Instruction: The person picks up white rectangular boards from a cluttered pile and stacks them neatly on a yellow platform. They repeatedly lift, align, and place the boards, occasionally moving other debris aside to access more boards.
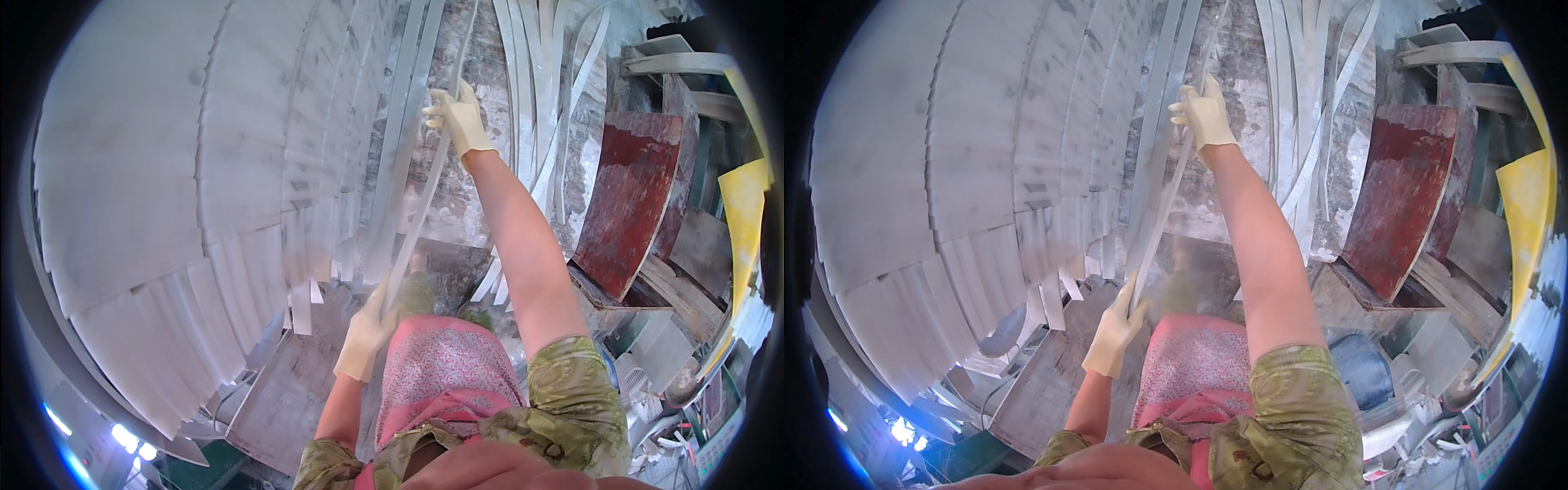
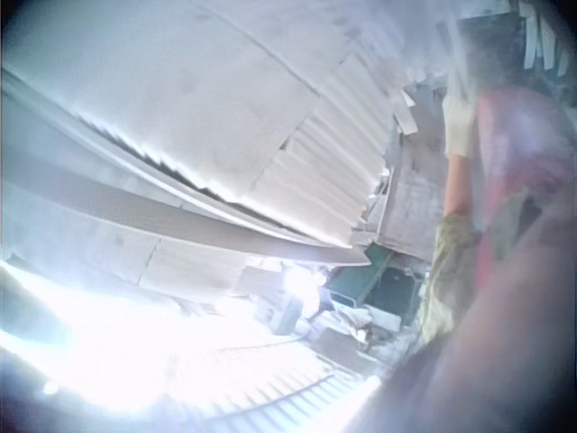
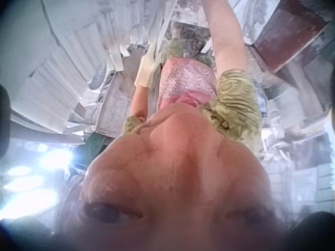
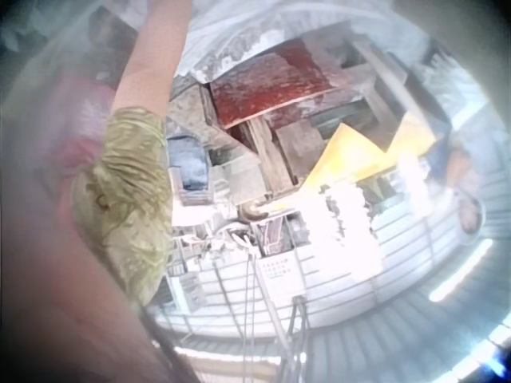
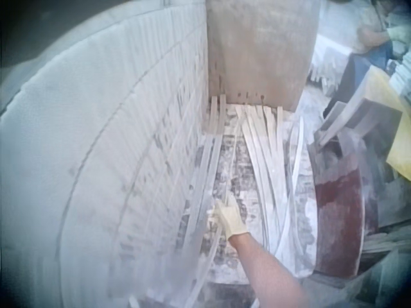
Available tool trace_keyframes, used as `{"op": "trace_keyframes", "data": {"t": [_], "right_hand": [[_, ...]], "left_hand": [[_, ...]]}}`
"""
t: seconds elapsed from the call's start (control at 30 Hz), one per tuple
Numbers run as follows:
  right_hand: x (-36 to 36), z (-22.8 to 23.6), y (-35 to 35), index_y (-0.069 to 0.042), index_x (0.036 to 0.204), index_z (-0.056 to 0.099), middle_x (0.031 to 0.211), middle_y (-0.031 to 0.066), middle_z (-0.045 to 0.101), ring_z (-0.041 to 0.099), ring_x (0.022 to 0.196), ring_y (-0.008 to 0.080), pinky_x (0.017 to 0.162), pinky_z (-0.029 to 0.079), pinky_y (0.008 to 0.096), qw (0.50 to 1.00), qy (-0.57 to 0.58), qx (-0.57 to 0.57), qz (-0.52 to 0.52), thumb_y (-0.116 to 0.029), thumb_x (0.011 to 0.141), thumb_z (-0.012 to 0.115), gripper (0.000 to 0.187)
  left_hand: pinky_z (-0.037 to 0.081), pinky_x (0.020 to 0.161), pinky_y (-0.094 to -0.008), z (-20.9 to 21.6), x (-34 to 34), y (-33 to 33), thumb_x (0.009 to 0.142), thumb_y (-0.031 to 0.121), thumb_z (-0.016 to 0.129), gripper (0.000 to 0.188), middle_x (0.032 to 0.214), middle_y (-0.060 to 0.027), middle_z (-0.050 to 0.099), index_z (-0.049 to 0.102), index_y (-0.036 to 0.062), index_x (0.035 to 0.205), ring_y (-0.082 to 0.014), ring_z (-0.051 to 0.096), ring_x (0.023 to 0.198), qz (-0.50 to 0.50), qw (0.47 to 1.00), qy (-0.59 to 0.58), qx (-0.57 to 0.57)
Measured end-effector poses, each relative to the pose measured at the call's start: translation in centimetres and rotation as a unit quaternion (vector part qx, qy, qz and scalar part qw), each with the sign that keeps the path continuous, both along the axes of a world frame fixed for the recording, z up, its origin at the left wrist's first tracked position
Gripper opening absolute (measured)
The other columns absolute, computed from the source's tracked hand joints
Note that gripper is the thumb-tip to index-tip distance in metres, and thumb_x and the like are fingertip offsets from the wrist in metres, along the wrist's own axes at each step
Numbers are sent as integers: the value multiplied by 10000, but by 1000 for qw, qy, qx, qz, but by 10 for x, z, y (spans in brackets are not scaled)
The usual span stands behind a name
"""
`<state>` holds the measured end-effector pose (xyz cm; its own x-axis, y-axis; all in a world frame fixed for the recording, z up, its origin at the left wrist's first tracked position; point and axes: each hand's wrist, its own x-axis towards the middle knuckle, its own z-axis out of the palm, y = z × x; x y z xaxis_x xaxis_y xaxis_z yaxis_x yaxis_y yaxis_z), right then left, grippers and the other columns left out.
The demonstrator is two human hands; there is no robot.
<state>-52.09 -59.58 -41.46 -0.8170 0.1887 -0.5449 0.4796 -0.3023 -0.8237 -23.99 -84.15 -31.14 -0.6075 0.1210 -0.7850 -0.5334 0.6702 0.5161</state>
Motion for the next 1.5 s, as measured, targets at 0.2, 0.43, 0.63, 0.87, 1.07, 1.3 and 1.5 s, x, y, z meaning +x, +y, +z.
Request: {"op": "trace_keyframes", "data": {"t": [0.2,0.43,0.63,0.87,1.07,1.3,1.5], "right_hand": [[-3,25,-10,-95,1599,319,1317,113,629,677,861,146,730,555,290,992,23,65,110,-130,1067,435,545],[-4,6,12,-118,1594,341,1320,115,654,693,901,128,735,589,272,985,-29,-15,168,-163,1050,491,565],[-4,-38,31,-146,1565,414,1304,125,668,709,922,139,740,617,269,976,-56,-55,203,-137,1059,489,512],[-18,-53,36,50,1422,439,1268,214,653,709,978,205,756,654,332,993,-79,-2,93,-10,980,585,469],[-29,31,6,57,1479,382,1348,245,614,697,1075,252,887,634,365,971,197,-114,75,-45,974,597,558],[61,94,90,31,1482,414,1354,235,619,691,1100,263,955,585,398,987,117,-111,2,-93,986,610,547],[170,122,157,69,1342,580,1228,175,704,690,1042,212,948,538,366,986,-116,51,106,-306,1007,650,508]], "left_hand": [[483,1068,-442,-13,-6,-2,989,294,600,632,1451,-181,573,391,241,1582,-404,568,1287,-13,1000,21,-6],[455,1103,-408,-2,-7,7,987,227,615,615,1484,-199,553,423,204,1570,-373,545,1352,16,1000,14,20],[443,1112,-366,-9,-7,26,982,200,666,600,1511,-146,548,466,203,1548,-285,537,1391,81,996,-36,-12],[452,1099,-393,-1,2,34,982,247,664,622,1481,-178,564,443,203,1562,-334,562,1353,114,992,-52,2],[495,1014,-483,0,14,20,956,170,652,680,1276,-248,641,388,191,1583,-432,616,1191,20,996,16,-83],[512,774,-529,33,48,9,767,33,640,652,854,-233,683,578,65,1416,-441,663,815,5,942,285,-176],[480,612,-492,142,62,19,680,-37,570,615,739,-190,653,696,63,1273,-423,626,639,1,848,478,-229]]}}
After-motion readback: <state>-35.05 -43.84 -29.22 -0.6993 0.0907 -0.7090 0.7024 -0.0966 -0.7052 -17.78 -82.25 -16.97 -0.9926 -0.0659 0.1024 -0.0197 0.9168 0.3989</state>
